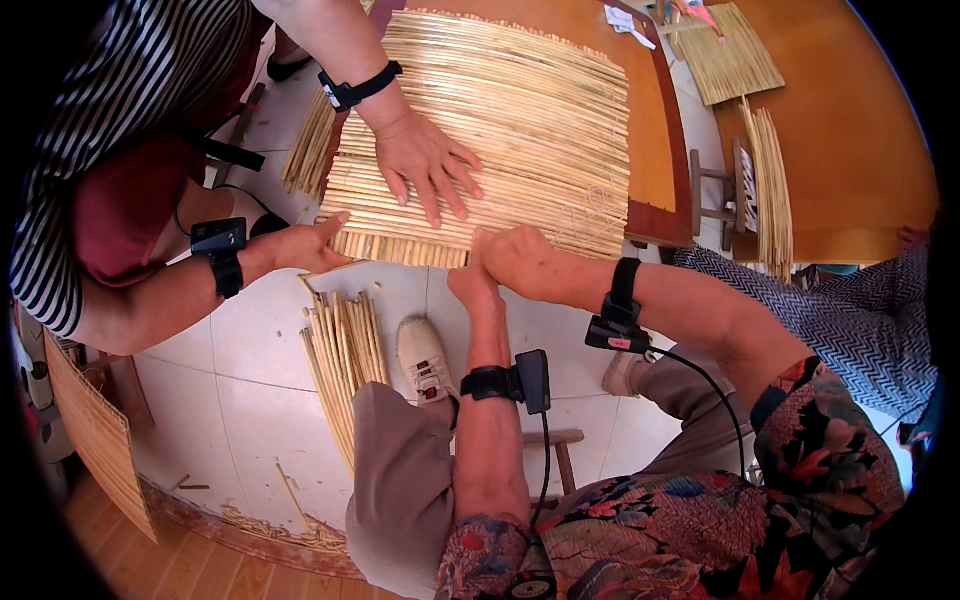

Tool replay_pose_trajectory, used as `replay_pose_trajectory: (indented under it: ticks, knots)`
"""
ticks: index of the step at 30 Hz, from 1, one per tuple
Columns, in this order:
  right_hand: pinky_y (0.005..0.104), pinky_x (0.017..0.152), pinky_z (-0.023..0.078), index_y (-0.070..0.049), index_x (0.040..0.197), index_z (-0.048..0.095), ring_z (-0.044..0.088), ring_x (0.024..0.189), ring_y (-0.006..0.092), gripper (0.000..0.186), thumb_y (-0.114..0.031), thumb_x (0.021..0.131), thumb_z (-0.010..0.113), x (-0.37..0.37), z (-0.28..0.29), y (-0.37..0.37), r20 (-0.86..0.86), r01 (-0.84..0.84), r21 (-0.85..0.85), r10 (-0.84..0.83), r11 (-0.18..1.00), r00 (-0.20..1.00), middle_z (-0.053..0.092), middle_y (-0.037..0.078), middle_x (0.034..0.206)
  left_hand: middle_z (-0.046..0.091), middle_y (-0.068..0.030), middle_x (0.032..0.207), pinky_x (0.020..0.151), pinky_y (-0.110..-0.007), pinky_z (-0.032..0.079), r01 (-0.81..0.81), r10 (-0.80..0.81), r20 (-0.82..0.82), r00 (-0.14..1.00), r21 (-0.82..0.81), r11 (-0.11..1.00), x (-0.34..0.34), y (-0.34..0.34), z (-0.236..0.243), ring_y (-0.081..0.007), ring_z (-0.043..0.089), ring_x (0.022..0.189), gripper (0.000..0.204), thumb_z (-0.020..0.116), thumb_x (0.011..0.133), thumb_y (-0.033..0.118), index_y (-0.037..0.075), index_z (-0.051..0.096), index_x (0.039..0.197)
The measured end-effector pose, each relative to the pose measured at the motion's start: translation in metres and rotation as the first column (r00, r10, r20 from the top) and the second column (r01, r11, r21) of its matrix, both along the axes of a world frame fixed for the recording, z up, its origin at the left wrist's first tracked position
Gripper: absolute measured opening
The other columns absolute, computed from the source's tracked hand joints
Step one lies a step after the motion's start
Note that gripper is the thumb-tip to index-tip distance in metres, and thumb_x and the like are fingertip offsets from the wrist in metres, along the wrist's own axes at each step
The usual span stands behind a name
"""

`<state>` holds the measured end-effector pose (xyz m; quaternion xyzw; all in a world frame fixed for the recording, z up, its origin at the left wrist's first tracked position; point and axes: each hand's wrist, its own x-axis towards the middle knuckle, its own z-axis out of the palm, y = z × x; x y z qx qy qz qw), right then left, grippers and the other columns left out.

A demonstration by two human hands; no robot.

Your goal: The person weaves a straw mat by hand, tying a string around the edges of the straw pieces while another person assists by holding the mat flat on the floor.

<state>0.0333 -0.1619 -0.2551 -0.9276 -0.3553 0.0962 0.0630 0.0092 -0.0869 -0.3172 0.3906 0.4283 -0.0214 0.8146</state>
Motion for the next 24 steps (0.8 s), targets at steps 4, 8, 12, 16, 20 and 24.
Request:
replay_pose_trajectory:
  ticks: [4,8,12,16,20,24]
  knots:
    - [0.0394,0.054,0.049,0.0,0.086,0.049,0.061,0.065,0.0298,0.011,-0.008,0.081,0.046,0.001,0.0,0.015,-0.09,0.166,-0.097,-0.175,0.981,0.98,0.057,0.016,0.069,0.062,-0.012,0.094,0.065,-0.029,0.048,-0.057,0.056,0.026,0.998,0.011,0.998,-0.001,-0.003,-0.006,-0.015,0.058,0.078,0.037,0.066,0.08,0.016,-0.01,0.056,0.104]
    - [0.0407,0.058,0.049,0.0,0.083,0.048,0.062,0.068,0.0308,0.008,-0.008,0.08,0.046,-0.008,-0.001,0.015,-0.109,0.258,-0.072,-0.265,0.963,0.958,0.058,0.019,0.072,0.062,-0.0126,0.094,0.064,-0.03,0.048,0.06,-0.059,-0.032,0.998,0.045,0.997,0.001,-0.002,-0.011,-0.0163,0.059,0.077,0.042,0.067,0.079,0.021,-0.01,0.055,0.106]
    - [0.0423,0.063,0.048,-0.002,0.084,0.048,0.061,0.077,0.0314,0.01,-0.01,0.08,0.048,-0.008,0.009,-0.001,-0.293,0.413,0.051,-0.382,0.909,0.876,0.06,0.017,0.078,0.062,-0.0126,0.089,0.05,-0.027,0.047,0.156,-0.157,-0.022,0.987,-0.007,0.988,0.001,0.001,-0.006,-0.0158,0.059,0.067,0.045,0.067,0.079,0.029,-0.007,0.056,0.104]
    - [0.0399,0.069,0.047,-0.005,0.083,0.053,0.059,0.085,0.0285,0.009,-0.013,0.08,0.05,-0.037,0.04,-0.04,0.163,0.167,0.252,-0.212,0.953,0.964,0.06,0.014,0.083,0.062,-0.0109,0.083,0.035,-0.023,0.04,0.228,-0.223,-0.093,0.97,0.042,0.973,0.002,0.007,-0.002,-0.0147,0.057,0.056,0.051,0.067,0.076,0.038,-0.004,0.056,0.102]
    - [0.0368,0.073,0.045,-0.007,0.083,0.057,0.055,0.086,0.0282,0.008,-0.014,0.08,0.053,-0.092,0.017,-0.076,-0.297,0.188,0.103,-0.15,0.977,0.943,0.057,0.011,0.081,0.061,-0.0106,0.086,0.035,-0.023,0.038,0.227,-0.211,-0.151,0.966,0.096,0.969,0.002,0.007,-0.007,-0.0153,0.056,0.057,0.057,0.07,0.073,0.043,-0.003,0.054,0.103]
    - [0.0364,0.073,0.045,-0.008,0.083,0.059,0.054,0.082,0.0298,0.01,-0.016,0.08,0.056,-0.121,-0.063,-0.075,-0.51,0.559,0.353,-0.347,0.75,0.787,0.055,0.011,0.08,0.06,-0.01,0.087,0.037,-0.024,0.037,0.246,-0.231,-0.159,0.96,0.084,0.966,0.003,0.004,-0.004,-0.0155,0.056,0.058,0.055,0.069,0.074,0.042,-0.001,0.053,0.104]
